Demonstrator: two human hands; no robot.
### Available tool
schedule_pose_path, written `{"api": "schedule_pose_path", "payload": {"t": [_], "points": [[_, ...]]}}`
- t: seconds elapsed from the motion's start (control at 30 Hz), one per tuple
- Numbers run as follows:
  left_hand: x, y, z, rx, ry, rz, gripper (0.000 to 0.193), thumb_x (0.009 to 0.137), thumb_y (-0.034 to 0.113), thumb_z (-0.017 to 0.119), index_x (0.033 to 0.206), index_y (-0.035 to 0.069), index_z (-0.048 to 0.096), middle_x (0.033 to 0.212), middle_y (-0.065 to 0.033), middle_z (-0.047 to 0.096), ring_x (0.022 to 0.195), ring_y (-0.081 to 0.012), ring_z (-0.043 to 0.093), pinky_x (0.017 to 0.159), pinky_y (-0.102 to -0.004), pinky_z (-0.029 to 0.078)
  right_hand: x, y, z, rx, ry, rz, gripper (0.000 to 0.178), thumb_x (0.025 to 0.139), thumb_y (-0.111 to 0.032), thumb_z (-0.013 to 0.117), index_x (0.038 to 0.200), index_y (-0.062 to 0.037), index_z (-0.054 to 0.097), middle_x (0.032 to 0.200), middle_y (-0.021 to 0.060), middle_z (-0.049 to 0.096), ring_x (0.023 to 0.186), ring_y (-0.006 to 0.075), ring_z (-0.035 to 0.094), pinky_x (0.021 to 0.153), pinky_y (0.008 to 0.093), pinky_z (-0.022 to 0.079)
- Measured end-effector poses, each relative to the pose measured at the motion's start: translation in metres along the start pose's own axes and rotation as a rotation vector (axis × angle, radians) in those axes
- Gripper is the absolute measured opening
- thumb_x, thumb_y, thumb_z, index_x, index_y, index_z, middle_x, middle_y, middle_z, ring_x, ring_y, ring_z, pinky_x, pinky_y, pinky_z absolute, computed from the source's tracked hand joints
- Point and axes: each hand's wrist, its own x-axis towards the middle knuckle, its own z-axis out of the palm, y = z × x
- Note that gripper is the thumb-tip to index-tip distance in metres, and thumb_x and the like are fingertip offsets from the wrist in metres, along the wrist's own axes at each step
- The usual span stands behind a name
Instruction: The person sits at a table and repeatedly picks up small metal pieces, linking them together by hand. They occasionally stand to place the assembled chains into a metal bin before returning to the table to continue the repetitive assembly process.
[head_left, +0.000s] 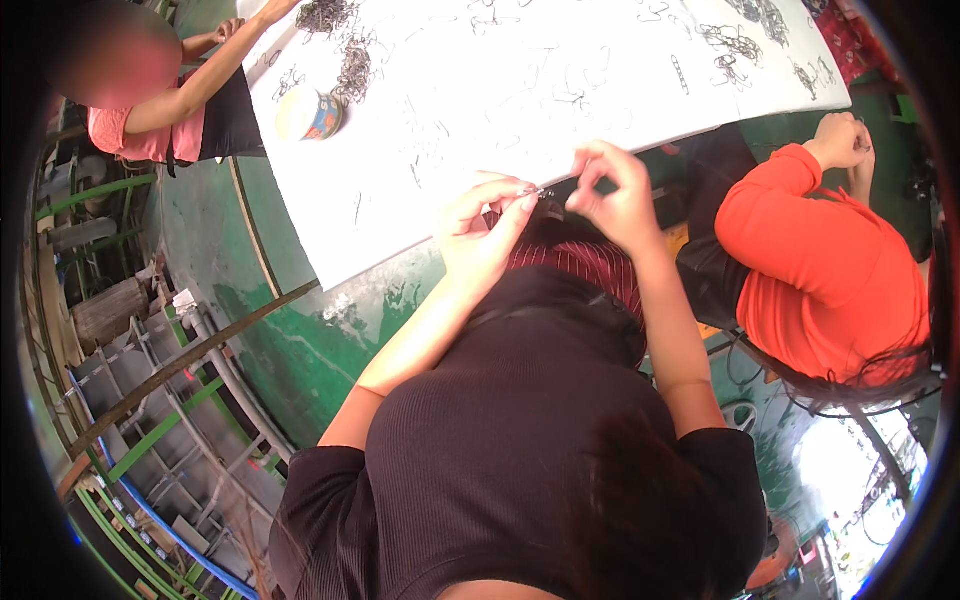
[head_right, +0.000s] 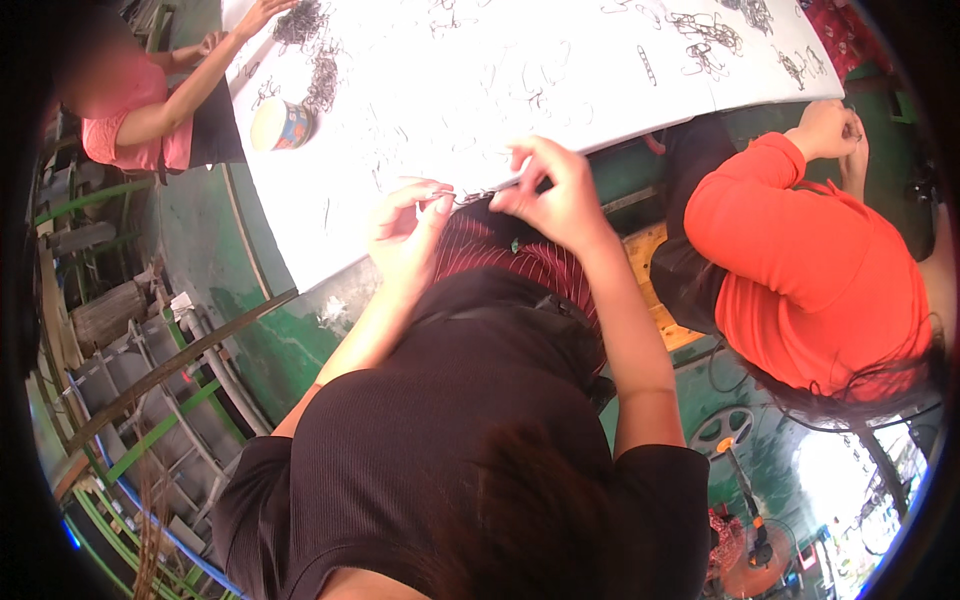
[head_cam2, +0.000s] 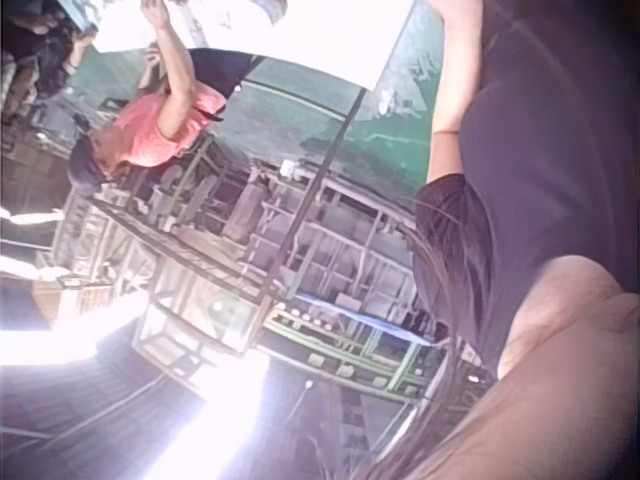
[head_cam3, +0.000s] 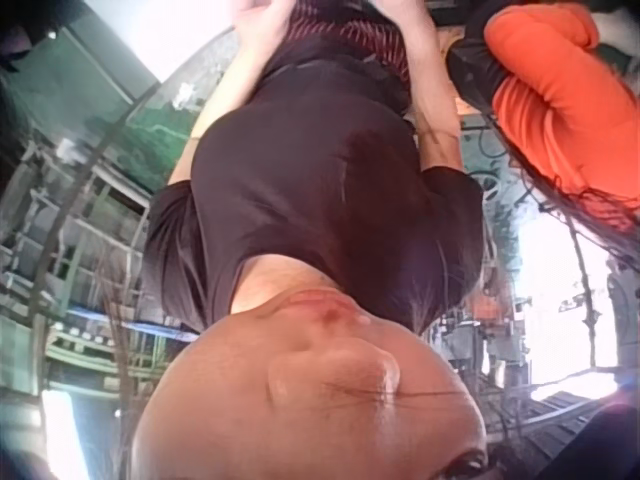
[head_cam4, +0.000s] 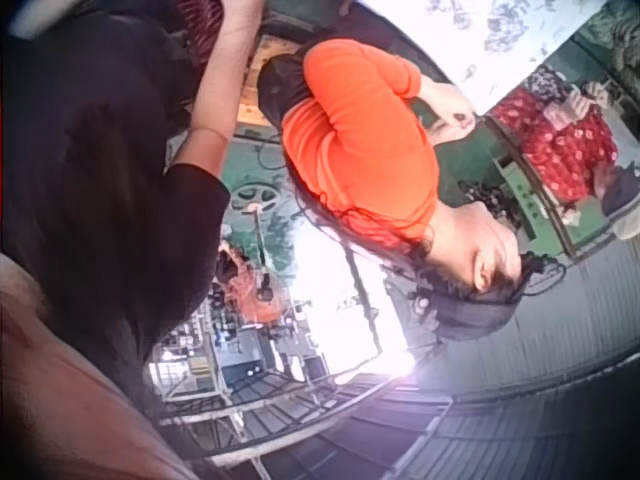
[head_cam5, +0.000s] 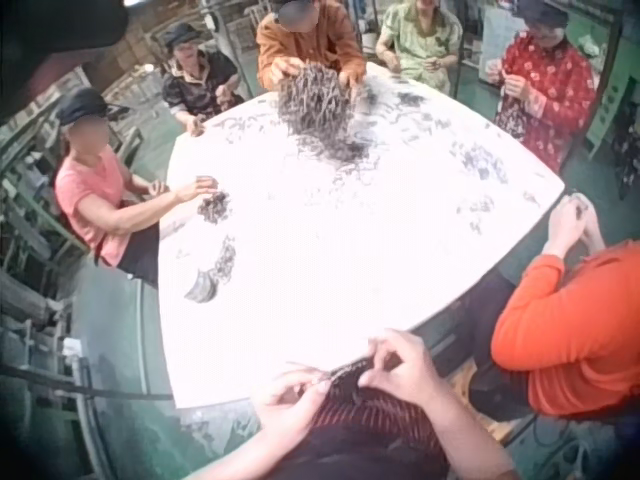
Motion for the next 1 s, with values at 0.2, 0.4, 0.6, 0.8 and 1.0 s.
{"api": "schedule_pose_path", "payload": {"t": [0.2,0.4,0.6,0.8,1.0], "points": [[-0.006,0.004,-0.012,0.024,0.041,0.041,0.016,0.071,-0.007,0.062,0.084,0.002,0.062,0.08,-0.0073,0.061,0.064,-0.0058,0.05,0.056,-0.018,0.038,0.042,0.072,-0.021,-0.622,0.033,0.206,0.023,0.072,-0.015,0.061,0.094,-0.0095,0.062,0.075,0.0037,0.056,0.063,0.0158,0.055,0.061,0.0272,0.043],[-0.014,-0.001,-0.017,0.052,0.092,0.052,0.017,0.07,-0.008,0.061,0.083,0.002,0.061,0.081,-0.0091,0.061,0.069,-0.0104,0.053,0.062,-0.0212,0.041,0.084,0.112,-0.011,-0.986,-0.231,0.139,0.015,0.074,-0.018,0.054,0.085,-0.01,0.061,0.08,0.0079,0.06,0.072,0.0247,0.057,0.064,0.034,0.045],[-0.015,-0.001,-0.017,0.074,0.1,0.037,0.015,0.07,-0.006,0.063,0.083,0.002,0.062,0.081,-0.0064,0.062,0.064,-0.0052,0.05,0.057,-0.0171,0.038,0.09,0.114,-0.021,-0.603,-0.171,0.267,0.013,0.081,-0.015,0.049,0.077,-0.0039,0.055,0.069,0.0059,0.058,0.065,0.0152,0.055,0.055,0.0278,0.043],[-0.019,-0.003,-0.015,0.045,0.11,-0.085,0.012,0.071,-0.003,0.064,0.082,0.003,0.063,0.08,-0.0043,0.062,0.064,-0.0039,0.048,0.058,-0.0171,0.037,0.062,0.06,-0.02,0.464,-0.126,0.515,0.009,0.086,-0.011,0.043,0.082,-0.0057,0.049,0.069,0.0027,0.052,0.053,0.0047,0.04,0.045,0.0168,0.031],[-0.016,0.003,-0.013,0.079,0.06,-0.147,0.012,0.074,-0.006,0.06,0.085,0.001,0.06,0.084,-0.0093,0.06,0.076,-0.0124,0.055,0.069,-0.0247,0.043,0.024,0.0,0.0,0.743,-0.168,0.366,0.008,0.086,-0.011,0.044,0.083,-0.0046,0.047,0.068,0.0041,0.053,0.048,0.0049,0.04,0.042,0.0159,0.031]]}}
